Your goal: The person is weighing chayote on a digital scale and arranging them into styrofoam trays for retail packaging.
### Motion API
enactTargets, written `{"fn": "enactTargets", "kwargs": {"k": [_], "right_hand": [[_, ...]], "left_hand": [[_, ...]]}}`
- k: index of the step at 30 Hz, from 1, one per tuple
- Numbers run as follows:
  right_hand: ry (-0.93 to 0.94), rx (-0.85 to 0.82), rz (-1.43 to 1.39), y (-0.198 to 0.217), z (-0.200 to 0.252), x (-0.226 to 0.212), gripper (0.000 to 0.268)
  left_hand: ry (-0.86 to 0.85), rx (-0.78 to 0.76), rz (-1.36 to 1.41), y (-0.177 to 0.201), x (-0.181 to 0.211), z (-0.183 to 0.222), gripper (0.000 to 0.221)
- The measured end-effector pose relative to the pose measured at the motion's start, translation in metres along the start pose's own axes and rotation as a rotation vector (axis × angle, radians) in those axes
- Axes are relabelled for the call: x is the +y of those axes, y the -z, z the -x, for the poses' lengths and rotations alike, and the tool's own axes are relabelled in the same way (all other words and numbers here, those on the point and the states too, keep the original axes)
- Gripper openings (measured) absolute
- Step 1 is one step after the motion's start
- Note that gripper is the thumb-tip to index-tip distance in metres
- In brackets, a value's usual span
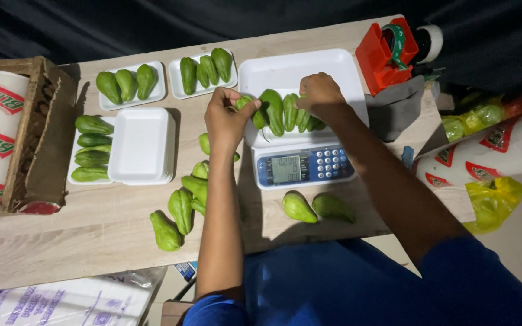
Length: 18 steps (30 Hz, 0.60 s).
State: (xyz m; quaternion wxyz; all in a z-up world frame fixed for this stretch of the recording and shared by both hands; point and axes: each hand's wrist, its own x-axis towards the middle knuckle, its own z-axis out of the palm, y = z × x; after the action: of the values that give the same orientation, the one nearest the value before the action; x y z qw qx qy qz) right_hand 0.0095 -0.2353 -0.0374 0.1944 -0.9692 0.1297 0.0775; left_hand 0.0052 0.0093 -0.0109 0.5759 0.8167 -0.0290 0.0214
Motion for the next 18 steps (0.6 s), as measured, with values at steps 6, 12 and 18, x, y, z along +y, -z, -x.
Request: {"fn": "enactTargets", "kwargs": {"k": [6, 12, 18], "right_hand": [[0.031, -0.009, -0.106, 0.02, 0.018, -0.01, 0.042], [0.058, 0.184, -0.425, 0.066, 0.048, 0.001, 0.027], [0.103, 0.291, -0.554, 0.076, 0.066, 0.024, 0.024]], "left_hand": [[-0.007, -0.018, 0.021, -0.005, 0.001, -0.002, 0.038], [-0.039, 0.006, 0.104, 0.011, 0.012, 0.005, 0.034], [-0.127, 0.096, 0.379, 0.028, 0.008, 0.0, 0.038]]}}
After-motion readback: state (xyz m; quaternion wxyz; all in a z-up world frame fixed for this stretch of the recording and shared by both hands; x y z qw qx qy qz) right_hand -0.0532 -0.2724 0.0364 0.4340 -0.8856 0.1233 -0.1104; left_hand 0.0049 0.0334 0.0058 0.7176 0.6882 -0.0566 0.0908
